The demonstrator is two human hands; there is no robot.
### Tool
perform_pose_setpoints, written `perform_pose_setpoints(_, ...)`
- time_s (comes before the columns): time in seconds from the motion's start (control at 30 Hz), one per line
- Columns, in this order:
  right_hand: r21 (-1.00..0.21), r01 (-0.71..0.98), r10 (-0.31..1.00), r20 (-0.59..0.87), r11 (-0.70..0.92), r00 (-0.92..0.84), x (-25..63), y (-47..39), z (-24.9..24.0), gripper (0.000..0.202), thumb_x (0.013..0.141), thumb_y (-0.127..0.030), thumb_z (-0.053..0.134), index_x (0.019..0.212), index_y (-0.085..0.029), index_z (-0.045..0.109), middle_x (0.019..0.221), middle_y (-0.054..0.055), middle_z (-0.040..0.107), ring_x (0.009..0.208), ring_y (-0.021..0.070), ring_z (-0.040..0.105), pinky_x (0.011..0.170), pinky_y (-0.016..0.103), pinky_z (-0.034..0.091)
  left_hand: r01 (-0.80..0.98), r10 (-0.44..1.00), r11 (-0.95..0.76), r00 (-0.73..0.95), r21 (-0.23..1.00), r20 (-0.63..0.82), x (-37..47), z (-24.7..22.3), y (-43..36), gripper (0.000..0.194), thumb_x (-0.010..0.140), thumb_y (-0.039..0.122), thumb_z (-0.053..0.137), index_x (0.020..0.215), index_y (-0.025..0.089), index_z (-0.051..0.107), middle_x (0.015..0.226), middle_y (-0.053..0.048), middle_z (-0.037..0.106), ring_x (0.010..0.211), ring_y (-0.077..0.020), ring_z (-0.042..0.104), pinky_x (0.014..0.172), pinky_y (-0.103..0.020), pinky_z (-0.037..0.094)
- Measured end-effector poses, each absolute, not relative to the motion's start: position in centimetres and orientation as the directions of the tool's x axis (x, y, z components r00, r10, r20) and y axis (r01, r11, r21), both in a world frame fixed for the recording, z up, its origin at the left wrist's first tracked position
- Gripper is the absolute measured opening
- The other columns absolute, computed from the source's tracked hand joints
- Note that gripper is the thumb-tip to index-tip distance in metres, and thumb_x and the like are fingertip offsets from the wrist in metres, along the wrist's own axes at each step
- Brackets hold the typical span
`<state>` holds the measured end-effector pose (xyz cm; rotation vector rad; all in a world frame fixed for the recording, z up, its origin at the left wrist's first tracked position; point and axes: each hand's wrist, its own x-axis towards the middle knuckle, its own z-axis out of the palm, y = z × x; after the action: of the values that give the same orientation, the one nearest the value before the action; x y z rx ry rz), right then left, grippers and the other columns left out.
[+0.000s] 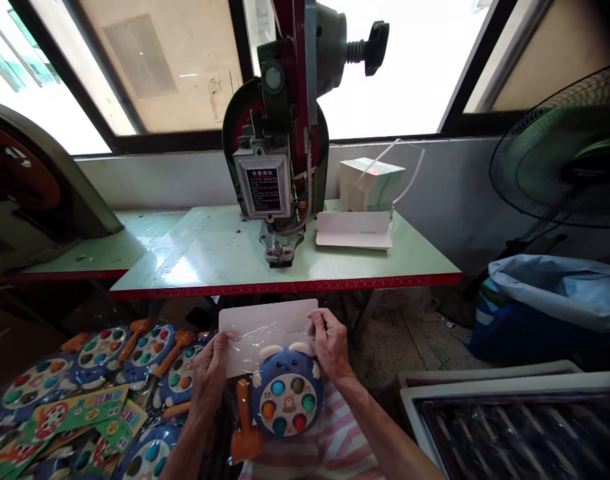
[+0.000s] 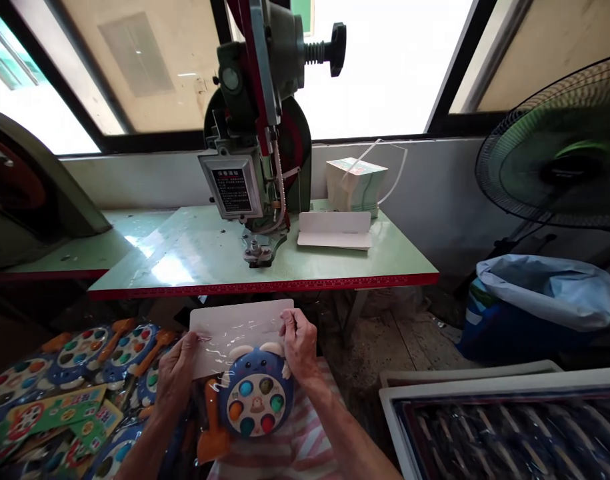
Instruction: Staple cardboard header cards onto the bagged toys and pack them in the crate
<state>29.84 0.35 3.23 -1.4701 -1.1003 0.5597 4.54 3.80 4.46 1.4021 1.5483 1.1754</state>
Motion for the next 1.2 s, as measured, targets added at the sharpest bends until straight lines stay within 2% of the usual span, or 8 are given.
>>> perform_pose_setpoints(0.07,-0.938,0.335,0.838,0.254,0.091,0.483,29.4,1.2,2.8,0.040,0.103,-0.050,0.043,0.094,-0.022,0.069,0.066,0.002,0.067,0.057,0.0183,0.059,0.063,0.028,0.044,0.289,0.982,0.002,-0.183,0.957,0.054,4.7,4.5,3.7,0.060,0.087,0.071,0.057,0.088,0.014,0.078,0.081,-0.006,0.075,0.072,-0.0217,0.064,0.057,-0.024,0.049)
perform_pose_setpoints(0.2,-0.888,0.447,0.787,0.352,0.109,0.507,29.1,2.2,1.9,0.042,0.102,-0.051,0.043,0.093,-0.021,0.071,0.083,0.009,0.075,0.069,0.0213,0.065,0.068,0.029,0.044,0.272,0.969,-0.002,-0.238,0.962,0.069,4.6,4.1,3.3,0.057,0.087,0.069,0.059,0.089,0.015,0.078,0.079,-0.004,0.073,0.073,-0.0203,0.061,0.058,-0.023,0.048)
perform_pose_setpoints(0.37,-0.882,0.464,0.786,0.347,0.088,0.511,29.0,2.3,1.7,0.046,0.102,-0.052,0.040,0.088,-0.019,0.069,0.079,0.009,0.075,0.067,0.0213,0.066,0.064,0.028,0.042,0.278,0.943,-0.022,-0.314,0.960,0.112,4.5,3.7,2.7,0.052,0.087,0.066,0.062,0.086,0.016,0.079,0.075,-0.003,0.071,0.071,-0.0199,0.060,0.058,-0.024,0.046)
perform_pose_setpoints(0.63,-0.877,0.452,0.869,0.345,0.163,0.354,29.1,2.4,3.1,0.044,0.105,-0.049,0.038,0.086,-0.021,0.065,0.075,0.004,0.072,0.063,0.0176,0.063,0.061,0.026,0.039,0.227,0.958,-0.050,-0.266,0.973,0.111,3.6,3.5,3.5,0.047,0.087,0.063,0.064,0.089,0.019,0.080,0.101,-0.006,0.078,0.097,-0.0261,0.067,0.073,-0.026,0.051)
perform_pose_setpoints(0.83,-0.886,0.436,0.814,0.367,0.159,0.450,28.7,3.0,2.4,0.043,0.105,-0.049,0.040,0.087,-0.021,0.067,0.080,0.005,0.074,0.069,0.0190,0.065,0.066,0.027,0.041,0.197,0.932,-0.028,-0.351,0.980,0.097,3.6,3.1,3.5,0.046,0.086,0.063,0.066,0.091,0.019,0.081,0.099,-0.006,0.078,0.097,-0.0267,0.066,0.073,-0.027,0.051)
perform_pose_setpoints(1.03,-0.892,0.396,0.845,0.375,0.217,0.382,29.9,3.4,2.9,0.040,0.103,-0.050,0.046,0.088,-0.021,0.070,0.077,0.003,0.068,0.072,0.0187,0.062,0.071,0.028,0.046,0.162,0.982,-0.094,-0.146,0.982,0.118,2.2,3.8,4.2,0.041,0.087,0.057,0.069,0.101,0.020,0.081,0.117,-0.008,0.075,0.112,-0.0299,0.064,0.082,-0.028,0.053)
perform_pose_setpoints(1.13,-0.891,0.345,0.829,0.419,0.296,0.371,30.9,3.6,3.3,0.039,0.101,-0.050,0.052,0.083,-0.021,0.072,0.102,0.009,0.069,0.100,0.0230,0.064,0.089,0.031,0.048,0.128,0.993,-0.098,-0.048,0.987,0.105,1.3,4.9,4.8,0.040,0.085,0.052,0.073,0.112,0.022,0.078,0.125,-0.008,0.072,0.113,-0.0293,0.064,0.081,-0.028,0.054)
perform_pose_setpoints(1.2,-0.907,0.286,0.853,0.397,0.308,0.339,31.4,3.7,3.5,0.039,0.099,-0.051,0.055,0.082,-0.021,0.073,0.116,0.010,0.069,0.111,0.0253,0.062,0.092,0.032,0.048,0.086,0.997,-0.077,0.015,0.993,0.076,0.9,5.7,5.2,0.043,0.086,0.049,0.074,0.119,0.023,0.075,0.121,-0.008,0.073,0.101,-0.0259,0.067,0.072,-0.026,0.055)
